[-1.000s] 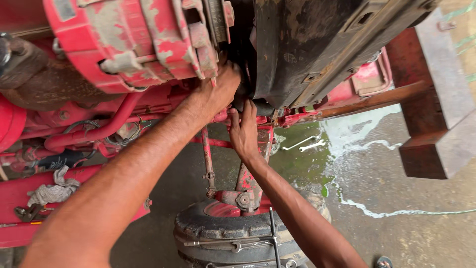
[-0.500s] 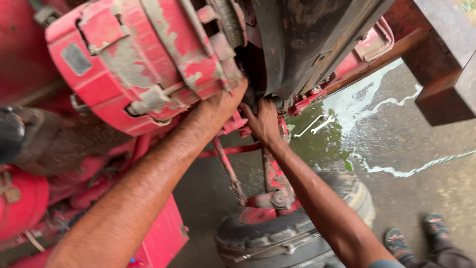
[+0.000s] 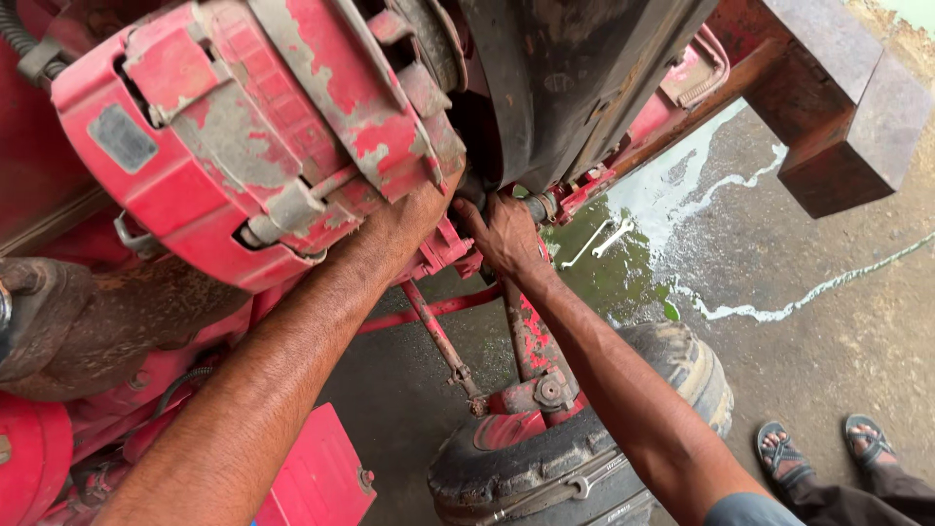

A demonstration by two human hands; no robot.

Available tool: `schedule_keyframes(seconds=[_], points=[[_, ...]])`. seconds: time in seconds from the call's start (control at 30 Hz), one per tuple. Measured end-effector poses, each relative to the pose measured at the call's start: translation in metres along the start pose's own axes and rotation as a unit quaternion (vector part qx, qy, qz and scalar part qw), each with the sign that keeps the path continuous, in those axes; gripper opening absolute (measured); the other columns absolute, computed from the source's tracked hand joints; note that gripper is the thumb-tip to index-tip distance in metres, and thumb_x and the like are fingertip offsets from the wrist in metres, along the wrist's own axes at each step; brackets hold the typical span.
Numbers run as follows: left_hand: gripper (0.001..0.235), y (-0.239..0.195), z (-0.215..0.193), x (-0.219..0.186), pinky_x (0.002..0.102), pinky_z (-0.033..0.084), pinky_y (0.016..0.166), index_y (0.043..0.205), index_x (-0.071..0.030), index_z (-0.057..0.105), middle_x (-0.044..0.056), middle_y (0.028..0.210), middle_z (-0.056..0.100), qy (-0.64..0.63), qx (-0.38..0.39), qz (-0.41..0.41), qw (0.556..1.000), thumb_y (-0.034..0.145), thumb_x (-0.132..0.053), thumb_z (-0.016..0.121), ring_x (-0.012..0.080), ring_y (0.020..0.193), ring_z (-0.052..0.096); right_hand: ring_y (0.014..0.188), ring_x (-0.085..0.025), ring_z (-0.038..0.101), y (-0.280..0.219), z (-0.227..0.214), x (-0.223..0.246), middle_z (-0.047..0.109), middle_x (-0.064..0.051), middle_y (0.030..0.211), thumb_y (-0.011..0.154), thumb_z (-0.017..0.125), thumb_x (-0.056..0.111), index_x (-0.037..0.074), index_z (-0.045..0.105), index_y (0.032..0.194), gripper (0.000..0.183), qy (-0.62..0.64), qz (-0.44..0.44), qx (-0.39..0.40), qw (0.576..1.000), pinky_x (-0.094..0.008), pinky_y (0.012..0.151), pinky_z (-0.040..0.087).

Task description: The person works on a red tractor engine, using various tools including a T-handle socket wrench, a long-handled wrench, and pliers to loosen and tighten components near the radiator and fan belt.

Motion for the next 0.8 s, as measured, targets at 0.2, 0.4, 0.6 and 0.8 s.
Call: schedule_keyframes(seconds=[0.2,0.4,0.6,0.8], points=[[0.014,0.007,-0.005,0.006,0.045,0.049,0.072,0.096,-0.012,0.068,0.006,0.089,0.063,0.012,0.011,-0.018,1.0,0.088,-0.024,0.066,0.0257,0.085,0.063,0.083,-0.05,0.06,0.007,0.014,-0.018,0.065,-0.032,0.089,0.106,0.046,0.05,0.002,0.075,0.116,0.057,-0.033,-0.149,-0.007,0.988,-0.057,0.078,0.044],[0.014,-0.003,0.001,0.011,0.045,0.048,0.071,0.096,-0.013,0.067,0.006,0.09,0.062,0.022,0.03,-0.031,0.999,0.09,-0.026,0.065,0.0256,0.085,0.062,0.089,-0.05,0.066,-0.013,0.007,-0.007,0.069,-0.033,0.09,0.099,0.042,0.059,0.004,0.068,0.109,0.062,0.049,0.127,0.025,0.99,-0.058,0.083,0.048],[0.014,-0.017,0.035,0.033,0.044,0.048,0.071,0.095,-0.014,0.066,0.005,0.09,0.06,0.02,0.033,-0.025,0.999,0.091,-0.027,0.063,0.0254,0.085,0.06,0.101,-0.051,0.063,-0.006,0.002,-0.002,0.069,-0.033,0.102,0.103,0.037,0.06,0.001,0.069,0.107,0.067,0.049,0.162,0.022,0.985,-0.061,0.088,0.046],[0.015,-0.027,0.065,0.053,0.043,0.047,0.07,0.094,-0.015,0.064,0.005,0.091,0.059,0.05,0.033,-0.028,0.998,0.092,-0.029,0.062,0.0253,0.085,0.059,0.092,-0.054,0.061,0.012,0.015,-0.026,0.065,-0.032,0.1,0.104,0.037,0.047,0.017,0.065,0.131,0.049,-0.063,0.028,0.085,0.994,-0.063,0.078,0.047]])
Point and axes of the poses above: each hand's wrist, its own y-axis towards the middle knuckle, its own z-axis out of the palm, x = y × z, the point moved 2 cm from there along y, towards the middle knuckle
